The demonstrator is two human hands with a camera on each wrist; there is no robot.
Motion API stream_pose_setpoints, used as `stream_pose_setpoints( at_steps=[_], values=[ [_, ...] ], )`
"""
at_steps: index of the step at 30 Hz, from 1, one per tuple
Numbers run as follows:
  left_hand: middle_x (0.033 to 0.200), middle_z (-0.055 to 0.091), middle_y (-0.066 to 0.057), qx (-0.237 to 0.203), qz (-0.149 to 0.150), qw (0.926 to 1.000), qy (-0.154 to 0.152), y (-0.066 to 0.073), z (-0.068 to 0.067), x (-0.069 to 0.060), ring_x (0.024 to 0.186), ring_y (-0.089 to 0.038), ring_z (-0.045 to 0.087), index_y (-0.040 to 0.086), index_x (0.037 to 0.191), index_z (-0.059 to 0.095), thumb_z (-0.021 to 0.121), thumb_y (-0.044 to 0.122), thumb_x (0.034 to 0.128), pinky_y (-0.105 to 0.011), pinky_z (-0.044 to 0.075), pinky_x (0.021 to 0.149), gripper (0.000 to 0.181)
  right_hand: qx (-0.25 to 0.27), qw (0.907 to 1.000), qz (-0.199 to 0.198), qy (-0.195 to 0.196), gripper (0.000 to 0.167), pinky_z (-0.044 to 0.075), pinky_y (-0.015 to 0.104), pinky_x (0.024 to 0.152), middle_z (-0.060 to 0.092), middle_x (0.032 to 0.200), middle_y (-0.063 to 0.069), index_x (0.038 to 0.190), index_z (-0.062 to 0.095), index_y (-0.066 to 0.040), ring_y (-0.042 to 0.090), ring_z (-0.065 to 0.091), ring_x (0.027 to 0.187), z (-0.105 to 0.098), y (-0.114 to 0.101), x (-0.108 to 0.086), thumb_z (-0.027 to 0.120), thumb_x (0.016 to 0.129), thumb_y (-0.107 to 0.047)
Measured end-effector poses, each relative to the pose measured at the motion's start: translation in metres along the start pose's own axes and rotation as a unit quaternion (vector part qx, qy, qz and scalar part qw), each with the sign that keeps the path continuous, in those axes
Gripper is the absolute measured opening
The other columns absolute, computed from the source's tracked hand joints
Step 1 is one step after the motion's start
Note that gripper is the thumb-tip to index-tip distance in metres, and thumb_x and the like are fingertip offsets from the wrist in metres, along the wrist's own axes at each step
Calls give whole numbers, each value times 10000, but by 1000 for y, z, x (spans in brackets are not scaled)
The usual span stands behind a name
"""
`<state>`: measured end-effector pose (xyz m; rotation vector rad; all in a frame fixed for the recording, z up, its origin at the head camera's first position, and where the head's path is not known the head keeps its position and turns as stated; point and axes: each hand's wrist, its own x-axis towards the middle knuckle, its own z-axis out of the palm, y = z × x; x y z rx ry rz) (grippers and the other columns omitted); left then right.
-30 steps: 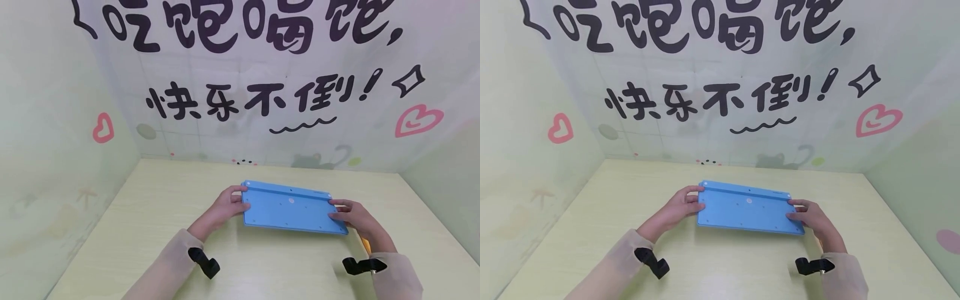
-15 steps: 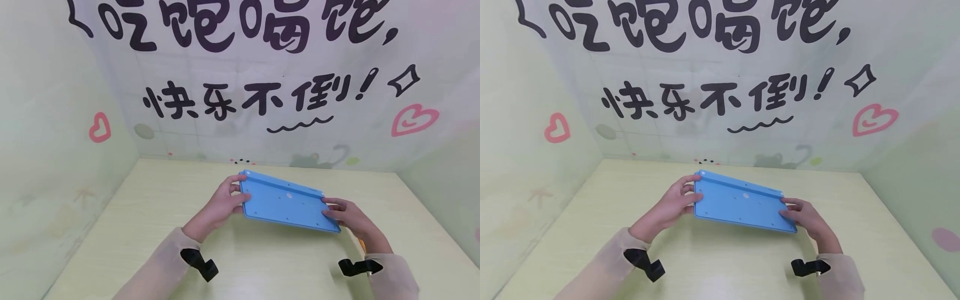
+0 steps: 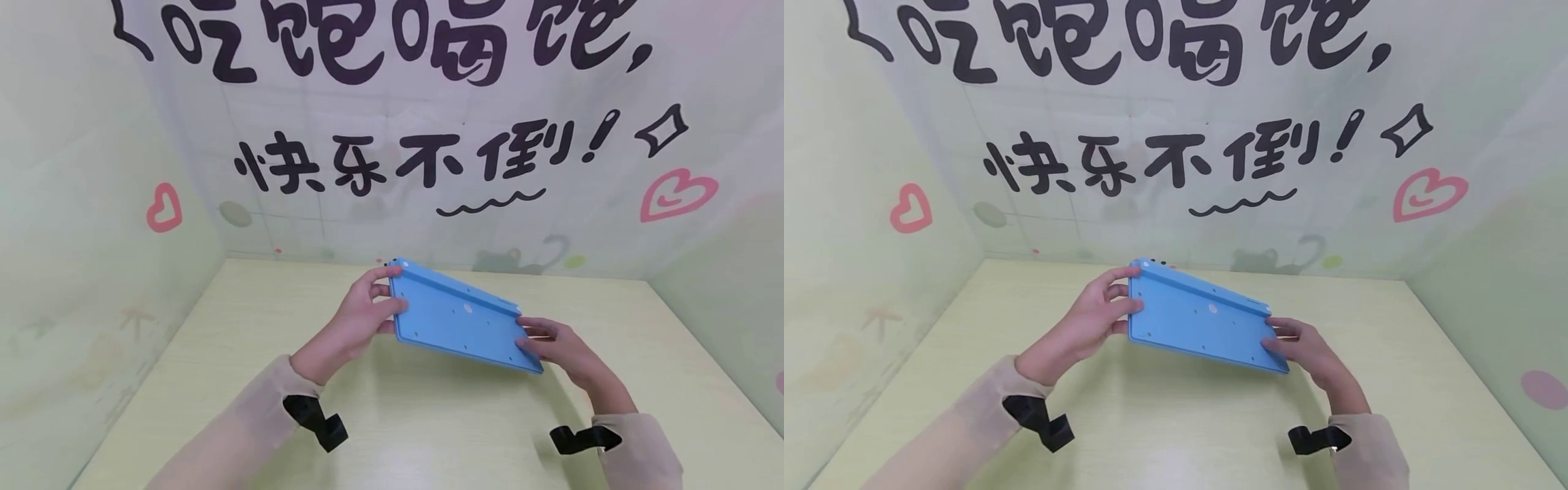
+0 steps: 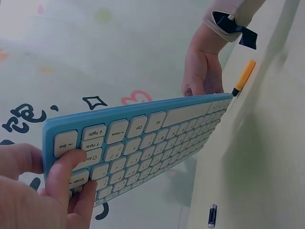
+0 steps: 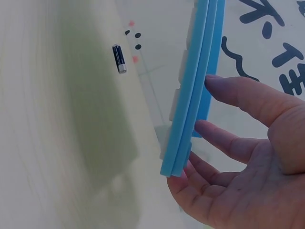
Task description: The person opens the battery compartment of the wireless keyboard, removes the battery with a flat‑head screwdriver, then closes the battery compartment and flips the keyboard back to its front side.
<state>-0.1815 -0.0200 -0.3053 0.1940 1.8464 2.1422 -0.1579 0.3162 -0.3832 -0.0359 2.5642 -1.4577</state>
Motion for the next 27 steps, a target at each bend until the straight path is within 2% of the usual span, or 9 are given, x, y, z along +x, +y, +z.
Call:
stream_pose_setpoints(
  at_steps=[6, 12, 15, 19, 21, 23, 27],
  values=[
    [1094, 452, -201, 186, 28, 9997, 141, 12, 2, -1, 904, -340, 576, 109, 1329, 407, 570, -70, 837, -409, 527, 666, 549, 22, 9997, -242, -43, 558, 396, 470, 913, 414, 1318, 282, 1312, 422, 72, 408, 463, 1145, 3, -7, -6, 625, 875, -208],
    [1073, 476, -193, 323, 59, 9991, 282, 19, 3, -4, 875, -329, 588, 111, 1314, 445, 570, -63, 839, -399, 530, 647, 520, -201, 9983, -527, -135, 527, 337, 549, 936, 378, 1350, 274, 1302, 448, 42, 456, 335, 1237, 7, -19, -15, 626, 874, -208],
    [1070, 477, -195, 303, 84, 9992, 228, 20, 5, -4, 874, -326, 587, 108, 1310, 455, 564, -70, 839, -400, 530, 641, 515, -386, 9969, -673, -141, 503, 368, 524, 908, 376, 1358, 246, 1294, 475, 8, 448, 330, 1238, 10, -27, -20, 623, 877, -230],
    [1085, 470, -206, 237, 141, 9995, 163, 18, 7, -5, 901, -337, 578, 106, 1312, 459, 558, -73, 840, -409, 528, 641, 515, -322, 9948, -928, -283, 466, 419, 446, 885, 389, 1355, 209, 1291, 487, -18, 419, 387, 1209, 16, -37, -27, 606, 891, -225],
    [1097, 466, -206, 191, 136, 9996, 175, 17, 8, -5, 918, -336, 569, 108, 1315, 460, 557, -72, 838, -409, 528, 642, 519, -250, 9918, -1196, -365, 444, 440, 397, 877, 411, 1335, 196, 1285, 491, -14, 389, 414, 1192, 21, -41, -30, 601, 895, -197],
    [1109, 459, -209, 146, 128, 9996, 190, 15, 9, -4, 930, -335, 561, 103, 1322, 455, 554, -74, 836, -409, 528, 646, 526, -243, 9877, -1502, -365, 420, 448, 350, 875, 451, 1301, 157, 1269, 508, -24, 303, 439, 1182, 26, -46, -33, 610, 888, -167],
    [1116, 459, -204, 155, 90, 9995, 247, 14, 11, -3, 926, -329, 563, 115, 1326, 457, 558, -67, 834, -400, 529, 645, 534, -417, 9740, -2227, -93, 373, 466, 332, 845, 523, 1217, 89, 1223, 552, -40, 98, 455, 1147, 37, -52, -37, 633, 863, -98]
  ],
)
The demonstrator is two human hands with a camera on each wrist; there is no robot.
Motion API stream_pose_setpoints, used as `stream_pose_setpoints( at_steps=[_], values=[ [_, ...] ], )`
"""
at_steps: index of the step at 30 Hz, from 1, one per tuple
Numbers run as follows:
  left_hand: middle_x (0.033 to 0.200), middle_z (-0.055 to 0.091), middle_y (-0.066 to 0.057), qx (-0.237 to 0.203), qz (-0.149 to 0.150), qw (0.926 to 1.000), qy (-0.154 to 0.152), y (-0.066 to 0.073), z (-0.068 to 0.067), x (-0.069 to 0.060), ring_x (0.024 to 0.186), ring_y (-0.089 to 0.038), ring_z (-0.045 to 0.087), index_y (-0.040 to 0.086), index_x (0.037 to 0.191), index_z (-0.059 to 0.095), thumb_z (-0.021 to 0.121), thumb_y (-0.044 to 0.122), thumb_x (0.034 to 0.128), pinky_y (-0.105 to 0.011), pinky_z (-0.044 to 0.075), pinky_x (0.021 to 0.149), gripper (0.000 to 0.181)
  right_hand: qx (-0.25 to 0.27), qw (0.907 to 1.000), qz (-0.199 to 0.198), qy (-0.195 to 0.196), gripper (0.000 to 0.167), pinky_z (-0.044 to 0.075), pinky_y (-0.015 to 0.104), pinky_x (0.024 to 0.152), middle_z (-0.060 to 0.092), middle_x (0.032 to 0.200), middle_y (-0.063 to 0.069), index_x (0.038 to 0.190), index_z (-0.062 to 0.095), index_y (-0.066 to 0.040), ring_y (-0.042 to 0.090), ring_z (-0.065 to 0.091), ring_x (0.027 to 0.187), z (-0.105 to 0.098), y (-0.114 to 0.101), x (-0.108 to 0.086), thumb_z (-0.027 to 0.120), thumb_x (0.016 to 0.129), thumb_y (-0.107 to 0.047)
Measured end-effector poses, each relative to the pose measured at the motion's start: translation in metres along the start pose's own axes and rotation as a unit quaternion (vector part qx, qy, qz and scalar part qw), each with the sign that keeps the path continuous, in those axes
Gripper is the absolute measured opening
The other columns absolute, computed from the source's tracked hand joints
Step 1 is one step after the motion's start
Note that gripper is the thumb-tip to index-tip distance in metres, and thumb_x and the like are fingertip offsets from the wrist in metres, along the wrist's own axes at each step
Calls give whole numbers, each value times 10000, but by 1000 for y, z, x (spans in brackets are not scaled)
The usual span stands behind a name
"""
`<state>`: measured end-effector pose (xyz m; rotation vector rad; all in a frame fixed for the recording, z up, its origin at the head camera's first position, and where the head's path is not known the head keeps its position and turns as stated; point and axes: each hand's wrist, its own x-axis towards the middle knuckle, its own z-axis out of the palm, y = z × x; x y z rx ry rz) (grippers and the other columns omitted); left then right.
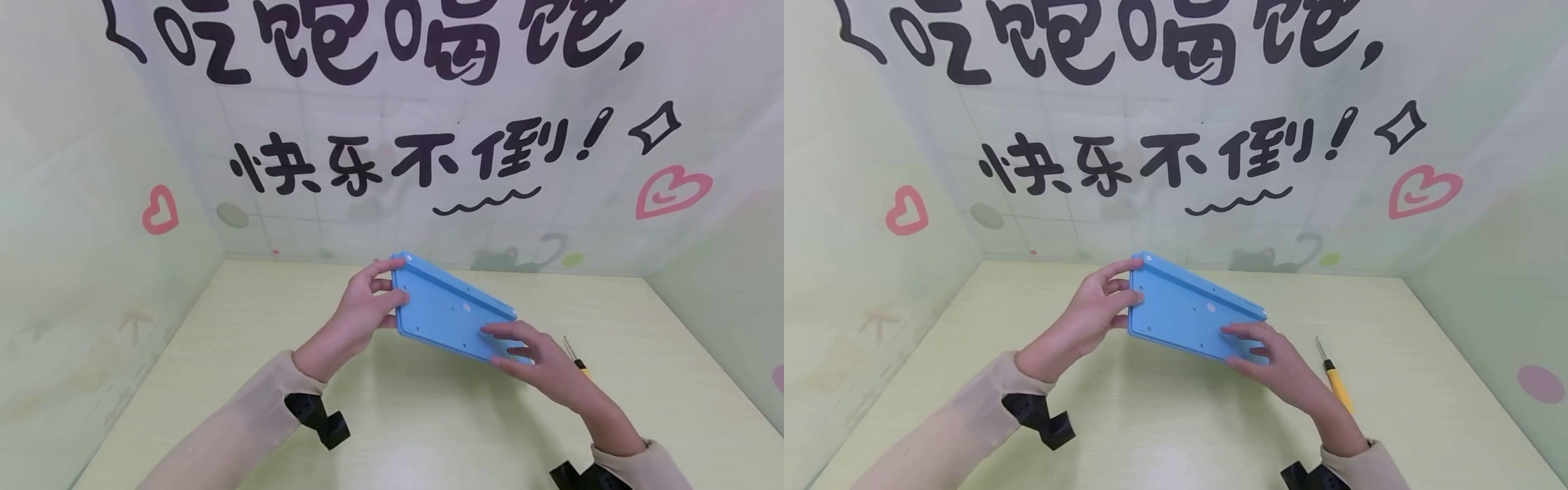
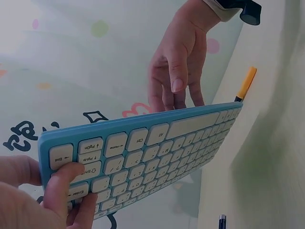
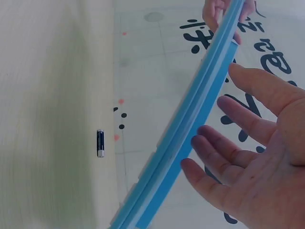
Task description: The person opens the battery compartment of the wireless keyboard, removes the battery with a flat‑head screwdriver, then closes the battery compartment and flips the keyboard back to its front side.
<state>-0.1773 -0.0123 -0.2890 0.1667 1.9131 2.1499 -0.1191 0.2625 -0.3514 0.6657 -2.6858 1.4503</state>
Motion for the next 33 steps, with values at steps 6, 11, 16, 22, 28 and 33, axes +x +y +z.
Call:
stream_pose_setpoints(
  at_steps=[6, 11, 16, 22, 28, 33],
  values=[
    [1086, 469, -203, -1, 10, 10000, 62, -1, 1, 2, 887, -320, 577, 122, 1323, 462, 563, -69, 828, -381, 532, 637, 540, -379, 9971, -453, 488, 367, 480, 307, 808, 557, 1163, 25, 1155, 612, -98, 38, 477, 1090, 14, -1, 4, 702, 799, -78],
    [1105, 471, -206, -60, -13, 10000, 69, -1, 0, 3, 899, -323, 576, 117, 1324, 461, 560, -69, 834, -387, 531, 638, 533, -1169, 9887, -531, 776, 433, 489, 335, 771, 553, 1138, -8, 1113, 627, -154, 136, 505, 1060, 21, 2, 7, 775, 714, -73],
    [1139, 462, -204, -129, -107, 9998, 86, -1, 0, 3, 914, -314, 570, 123, 1333, 453, 562, -62, 839, -380, 531, 641, 539, -1677, 9781, -749, 978, 475, 504, 325, 714, 566, 1104, 8, 1090, 628, -116, 188, 535, 1010, 26, 3, 11, 796, 660, -7],
    [1141, 480, -210, -264, -94, 9996, 2, 1, 2, 3, 925, -335, 578, 138, 1323, 454, 573, -53, 836, -402, 527, 656, 536, -2109, 9633, -1113, 1231, 452, 520, 294, 642, 579, 1053, 40, 1069, 621, -83, 202, 573, 936, 29, 2, 13, 777, 656, 12],
    [1153, 469, -217, -356, -42, 9993, -44, 3, 7, 1, 953, -357, 569, 140, 1321, 434, 585, -47, 840, -415, 525, 665, 538, -2623, 9455, -1233, 1487, 441, 521, 286, 604, 596, 1019, 38, 1061, 612, -87, 186, 602, 890, 30, -1, 12, 741, 653, 19],
    [1166, 445, -236, -472, 117, 9988, -56, 4, 13, -1, 973, -367, 552, 127, 1320, 422, 585, -46, 837, -422, 523, 674, 538, -2947, 9293, -1356, 1765, 455, 503, 288, 558, 615, 1008, 57, 1054, 612, -77, 158, 608, 781, 31, -3, 12, 722, 629, 43]
  ],
)
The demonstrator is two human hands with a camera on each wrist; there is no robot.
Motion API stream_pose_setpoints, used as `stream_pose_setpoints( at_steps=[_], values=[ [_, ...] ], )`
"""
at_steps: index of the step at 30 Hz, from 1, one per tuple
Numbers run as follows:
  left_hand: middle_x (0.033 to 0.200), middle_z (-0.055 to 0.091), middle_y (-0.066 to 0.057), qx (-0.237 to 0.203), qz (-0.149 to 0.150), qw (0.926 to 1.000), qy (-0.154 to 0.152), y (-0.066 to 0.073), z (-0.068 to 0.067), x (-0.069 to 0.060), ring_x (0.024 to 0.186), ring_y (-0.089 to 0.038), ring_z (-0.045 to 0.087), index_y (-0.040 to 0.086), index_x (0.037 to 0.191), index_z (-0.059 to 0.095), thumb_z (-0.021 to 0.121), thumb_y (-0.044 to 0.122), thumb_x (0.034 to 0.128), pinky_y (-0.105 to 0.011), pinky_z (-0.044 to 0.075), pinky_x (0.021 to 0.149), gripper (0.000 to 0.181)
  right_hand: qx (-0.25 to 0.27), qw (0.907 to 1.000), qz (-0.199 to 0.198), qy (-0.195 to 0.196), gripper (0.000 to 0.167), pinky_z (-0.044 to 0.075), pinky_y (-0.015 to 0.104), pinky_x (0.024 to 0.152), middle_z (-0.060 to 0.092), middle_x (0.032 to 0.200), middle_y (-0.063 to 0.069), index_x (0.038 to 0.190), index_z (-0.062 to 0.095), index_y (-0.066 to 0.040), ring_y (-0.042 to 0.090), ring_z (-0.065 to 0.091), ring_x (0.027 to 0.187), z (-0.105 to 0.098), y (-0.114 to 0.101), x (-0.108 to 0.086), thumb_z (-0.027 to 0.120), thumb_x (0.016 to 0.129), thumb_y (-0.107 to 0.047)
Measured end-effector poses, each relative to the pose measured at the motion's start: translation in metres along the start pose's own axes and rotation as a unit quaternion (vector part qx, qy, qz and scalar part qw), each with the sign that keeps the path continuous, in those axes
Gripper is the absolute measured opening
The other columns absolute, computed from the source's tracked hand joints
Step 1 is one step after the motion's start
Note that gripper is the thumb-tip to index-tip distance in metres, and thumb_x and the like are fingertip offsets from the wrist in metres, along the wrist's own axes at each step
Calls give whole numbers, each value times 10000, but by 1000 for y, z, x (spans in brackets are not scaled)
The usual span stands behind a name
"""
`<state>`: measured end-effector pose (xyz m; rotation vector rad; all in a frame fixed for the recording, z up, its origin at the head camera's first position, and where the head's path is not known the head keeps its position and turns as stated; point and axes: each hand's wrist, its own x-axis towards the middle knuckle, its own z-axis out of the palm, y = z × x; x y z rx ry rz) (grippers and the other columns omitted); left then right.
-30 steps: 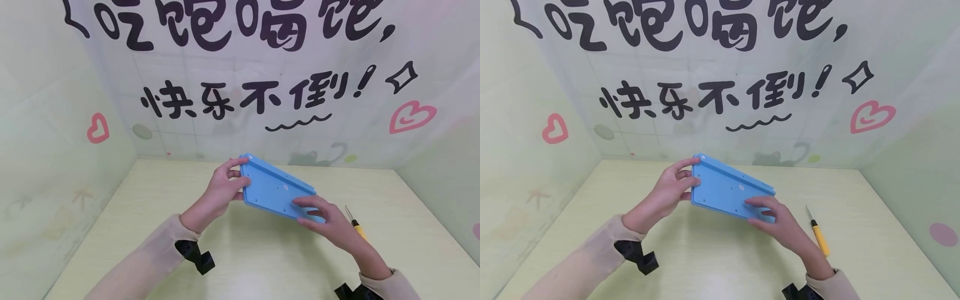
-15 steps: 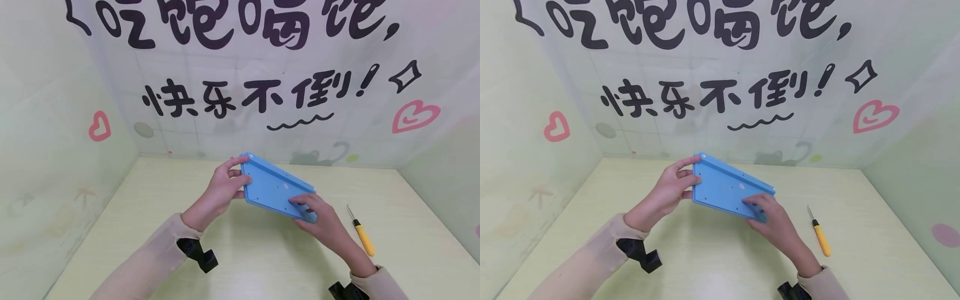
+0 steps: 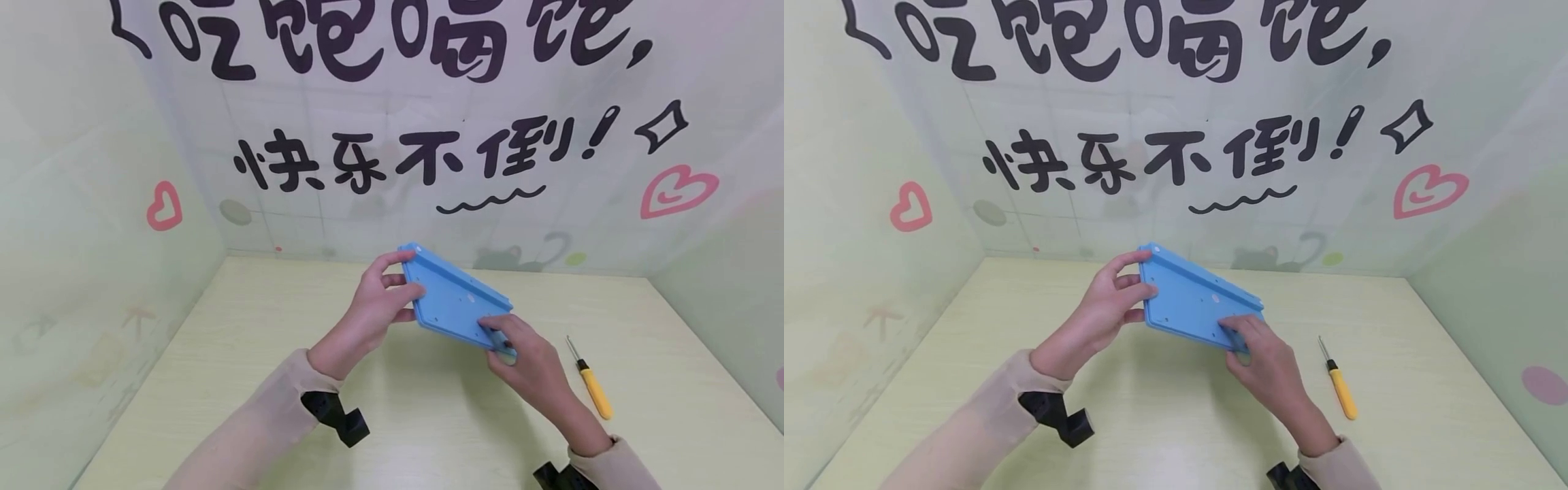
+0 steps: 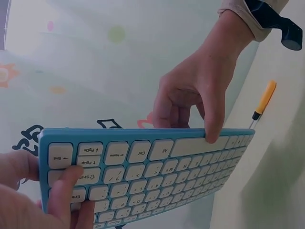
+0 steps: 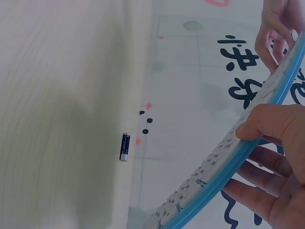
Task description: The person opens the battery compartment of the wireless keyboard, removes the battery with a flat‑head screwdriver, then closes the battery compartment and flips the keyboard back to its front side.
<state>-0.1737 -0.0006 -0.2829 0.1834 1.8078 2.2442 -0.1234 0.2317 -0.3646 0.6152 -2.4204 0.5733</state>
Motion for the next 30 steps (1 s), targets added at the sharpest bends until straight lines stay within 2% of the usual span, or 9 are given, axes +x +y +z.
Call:
stream_pose_setpoints(
  at_steps=[8, 17, 23, 27, 30],
  values=[
    [1155, 431, -200, -17, 214, 9998, 16, 5, 12, 1, 967, -342, 543, 161, 1292, 448, 606, -33, 814, -403, 528, 664, 540, -181, 9974, -299, 631, 423, 505, 355, 596, 633, 1022, 103, 1050, 638, -25, 258, 599, 935, 2, 1, 0, 655, 633, 45],
    [1121, 429, -191, 4, 406, 9989, -217, 14, 25, 2, 934, -311, 557, 158, 1286, 428, 617, -18, 809, -390, 528, 674, 542, -29, 9897, -246, 1412, 504, 447, 196, 694, 638, 1031, 109, 1070, 646, -29, 259, 595, 921, 3, 1, 2, 634, 586, 112],
    [1093, 441, -165, -82, 447, 9988, -206, 24, 36, 3, 938, -292, 539, 162, 1245, 443, 637, -12, 803, -371, 531, 665, 513, 212, 9866, -156, 1609, 518, 452, 127, 677, 637, 1023, 116, 1083, 649, -17, 208, 581, 864, 4, 2, 6, 630, 593, 152],
    [1047, 463, -152, -244, 464, 9983, -238, 30, 45, 4, 860, -256, 564, 168, 1215, 465, 656, -20, 793, -371, 532, 658, 500, 548, 9831, -66, 1746, 483, 450, 100, 702, 634, 1010, 133, 1071, 645, 16, 91, 570, 915, 4, 1, 6, 596, 619, 180],
    [1001, 482, -145, -379, 598, 9970, -321, 32, 51, 6, 792, -218, 565, 160, 1201, 478, 666, -20, 788, -369, 532, 653, 488, 884, 9796, -70, 1805, 446, 451, 107, 694, 630, 1002, 148, 1058, 634, 44, -2, 543, 961, 3, 1, 7, 569, 644, 198]
  ],
)
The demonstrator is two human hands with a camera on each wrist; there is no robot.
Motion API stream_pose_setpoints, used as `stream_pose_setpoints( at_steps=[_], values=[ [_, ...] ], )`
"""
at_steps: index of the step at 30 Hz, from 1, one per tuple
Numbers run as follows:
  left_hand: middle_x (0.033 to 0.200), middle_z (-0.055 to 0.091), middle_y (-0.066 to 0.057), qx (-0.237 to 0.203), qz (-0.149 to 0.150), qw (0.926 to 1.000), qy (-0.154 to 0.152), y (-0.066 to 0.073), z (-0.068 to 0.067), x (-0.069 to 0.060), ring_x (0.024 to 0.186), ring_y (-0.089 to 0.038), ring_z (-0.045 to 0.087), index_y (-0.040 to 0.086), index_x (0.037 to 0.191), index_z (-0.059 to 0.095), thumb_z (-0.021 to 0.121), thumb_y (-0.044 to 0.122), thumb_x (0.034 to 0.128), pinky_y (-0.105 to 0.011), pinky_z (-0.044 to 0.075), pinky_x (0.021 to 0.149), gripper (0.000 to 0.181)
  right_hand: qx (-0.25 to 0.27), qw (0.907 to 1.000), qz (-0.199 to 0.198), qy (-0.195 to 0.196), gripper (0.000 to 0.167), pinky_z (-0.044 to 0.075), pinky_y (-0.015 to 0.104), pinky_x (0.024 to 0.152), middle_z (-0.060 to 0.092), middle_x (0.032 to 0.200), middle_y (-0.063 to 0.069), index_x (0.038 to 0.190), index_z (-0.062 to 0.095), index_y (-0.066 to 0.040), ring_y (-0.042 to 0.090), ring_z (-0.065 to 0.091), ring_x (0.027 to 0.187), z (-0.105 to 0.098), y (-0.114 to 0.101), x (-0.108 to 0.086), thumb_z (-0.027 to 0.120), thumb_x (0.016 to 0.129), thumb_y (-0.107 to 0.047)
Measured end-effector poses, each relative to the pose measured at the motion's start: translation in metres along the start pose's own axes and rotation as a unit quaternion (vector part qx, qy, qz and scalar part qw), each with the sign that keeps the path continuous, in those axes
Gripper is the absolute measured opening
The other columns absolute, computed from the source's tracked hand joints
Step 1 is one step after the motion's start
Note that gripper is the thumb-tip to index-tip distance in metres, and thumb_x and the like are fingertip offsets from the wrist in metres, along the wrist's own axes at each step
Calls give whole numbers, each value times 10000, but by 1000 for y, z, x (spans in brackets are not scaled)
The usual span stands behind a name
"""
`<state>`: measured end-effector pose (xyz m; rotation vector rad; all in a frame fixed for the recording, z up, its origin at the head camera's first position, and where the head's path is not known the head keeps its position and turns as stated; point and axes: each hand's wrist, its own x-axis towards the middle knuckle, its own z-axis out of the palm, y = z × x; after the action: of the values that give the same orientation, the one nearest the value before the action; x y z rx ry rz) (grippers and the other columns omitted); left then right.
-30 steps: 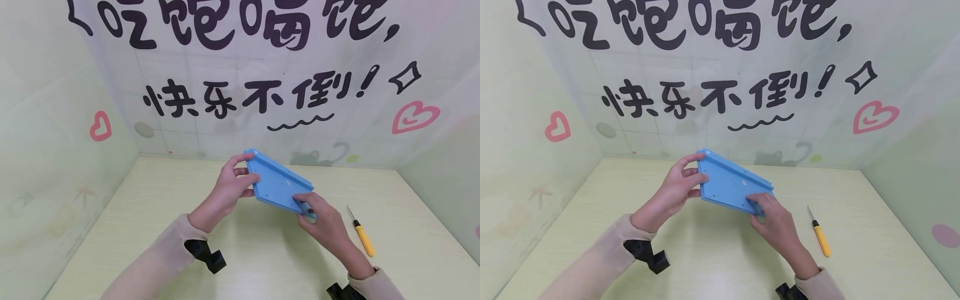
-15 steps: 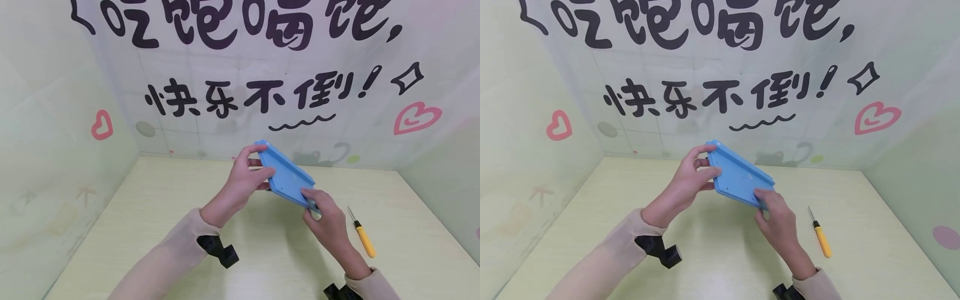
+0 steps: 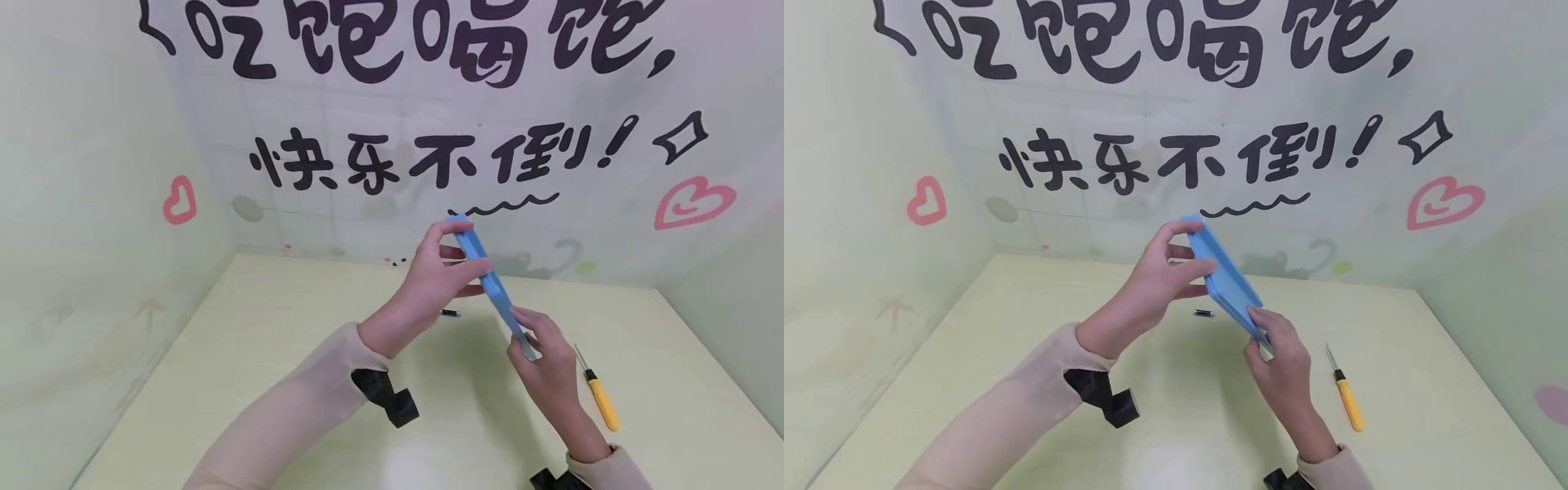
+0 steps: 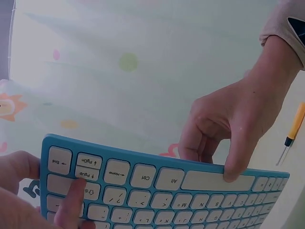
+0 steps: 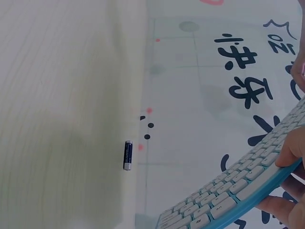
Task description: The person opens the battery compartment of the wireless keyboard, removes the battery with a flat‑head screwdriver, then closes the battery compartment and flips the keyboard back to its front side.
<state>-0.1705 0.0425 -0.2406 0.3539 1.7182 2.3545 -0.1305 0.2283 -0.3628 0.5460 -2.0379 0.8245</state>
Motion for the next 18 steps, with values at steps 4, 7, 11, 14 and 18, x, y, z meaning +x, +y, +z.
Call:
stream_pose_setpoints(
  at_steps=[4, 7, 11, 14, 18],
  values=[
    [959, 486, -127, -116, 199, 9996, -149, 3, 5, 2, 749, -187, 549, 172, 1178, 494, 676, -10, 785, -355, 533, 645, 469, 150, 9996, 42, 218, 432, 456, 132, 679, 626, 988, 155, 1027, 627, 58, -6, 550, 980, 3, -1, 2, 572, 632, 223],
    [955, 485, -118, -83, 308, 9993, -185, 5, 11, 3, 753, -176, 546, 194, 1165, 504, 693, 12, 783, -346, 532, 645, 464, 104, 9992, 135, 361, 420, 454, 133, 673, 625, 984, 152, 1014, 623, 61, 26, 568, 970, 3, -2, 2, 581, 630, 227],
    [961, 497, -103, 60, 474, 9988, -145, 6, 17, 4, 790, -157, 532, 216, 1177, 510, 711, 56, 783, -333, 531, 644, 470, 126, 9987, 204, 449, 380, 456, 125, 663, 626, 982, 138, 1003, 613, 74, 37, 576, 960, 4, -3, 2, 575, 650, 211],
    [958, 500, -93, 108, 561, 9982, -173, 7, 20, 5, 803, -145, 520, 219, 1182, 514, 716, 74, 782, -328, 530, 639, 470, 136, 9982, 231, 536, 369, 458, 121, 660, 625, 976, 125, 1008, 607, 81, 14, 568, 962, 4, -3, 2, 572, 660, 198],
    [962, 497, -87, 130, 614, 9978, -225, 8, 23, 7, 814, -140, 512, 231, 1167, 523, 719, 84, 781, -325, 531, 632, 458, 129, 9976, 257, 622, 381, 459, 123, 661, 625, 984, 118, 1026, 607, 80, 15, 567, 969, 3, -3, 2, 577, 665, 200]
  ],
)
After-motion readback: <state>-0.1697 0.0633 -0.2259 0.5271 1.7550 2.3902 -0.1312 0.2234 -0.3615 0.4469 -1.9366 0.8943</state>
